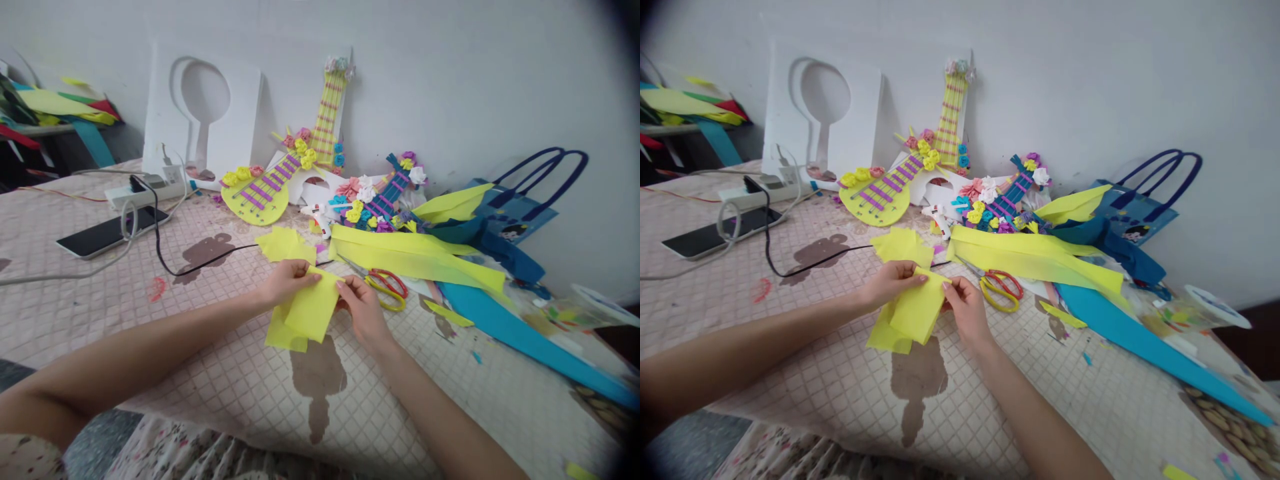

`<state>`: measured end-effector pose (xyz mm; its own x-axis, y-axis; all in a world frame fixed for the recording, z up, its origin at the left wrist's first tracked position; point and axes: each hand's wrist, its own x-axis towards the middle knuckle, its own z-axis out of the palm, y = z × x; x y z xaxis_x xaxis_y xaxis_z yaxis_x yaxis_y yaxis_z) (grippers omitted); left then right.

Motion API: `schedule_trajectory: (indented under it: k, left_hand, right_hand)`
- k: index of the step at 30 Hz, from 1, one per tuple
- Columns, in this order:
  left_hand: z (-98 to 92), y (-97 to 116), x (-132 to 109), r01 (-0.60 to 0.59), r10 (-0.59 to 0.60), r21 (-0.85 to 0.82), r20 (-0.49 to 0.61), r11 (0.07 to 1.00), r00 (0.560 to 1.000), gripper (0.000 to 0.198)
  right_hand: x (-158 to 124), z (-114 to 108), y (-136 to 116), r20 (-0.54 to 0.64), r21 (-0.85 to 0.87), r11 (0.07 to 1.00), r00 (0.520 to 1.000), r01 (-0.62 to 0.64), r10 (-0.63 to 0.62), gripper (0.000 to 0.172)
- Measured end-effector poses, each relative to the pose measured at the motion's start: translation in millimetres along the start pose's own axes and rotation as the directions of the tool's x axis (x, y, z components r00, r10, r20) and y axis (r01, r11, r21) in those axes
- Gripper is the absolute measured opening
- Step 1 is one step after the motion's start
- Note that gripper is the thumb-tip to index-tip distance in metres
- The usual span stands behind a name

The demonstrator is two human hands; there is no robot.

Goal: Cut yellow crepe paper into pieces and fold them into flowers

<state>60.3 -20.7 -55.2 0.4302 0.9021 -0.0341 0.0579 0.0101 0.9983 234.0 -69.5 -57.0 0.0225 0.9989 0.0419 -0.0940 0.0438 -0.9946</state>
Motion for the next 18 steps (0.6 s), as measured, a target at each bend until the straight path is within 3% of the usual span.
schedule_trajectory:
  k: [18]
  left_hand:
    - [0.0,1.4,-0.5,-0.019,0.021,0.066,-0.03,0.998,0.999,0.036]
  right_hand:
    - [0.5,-0.1,-1.2,-0.028,0.007,1.0,0.999,-0.025,0.025,0.025]
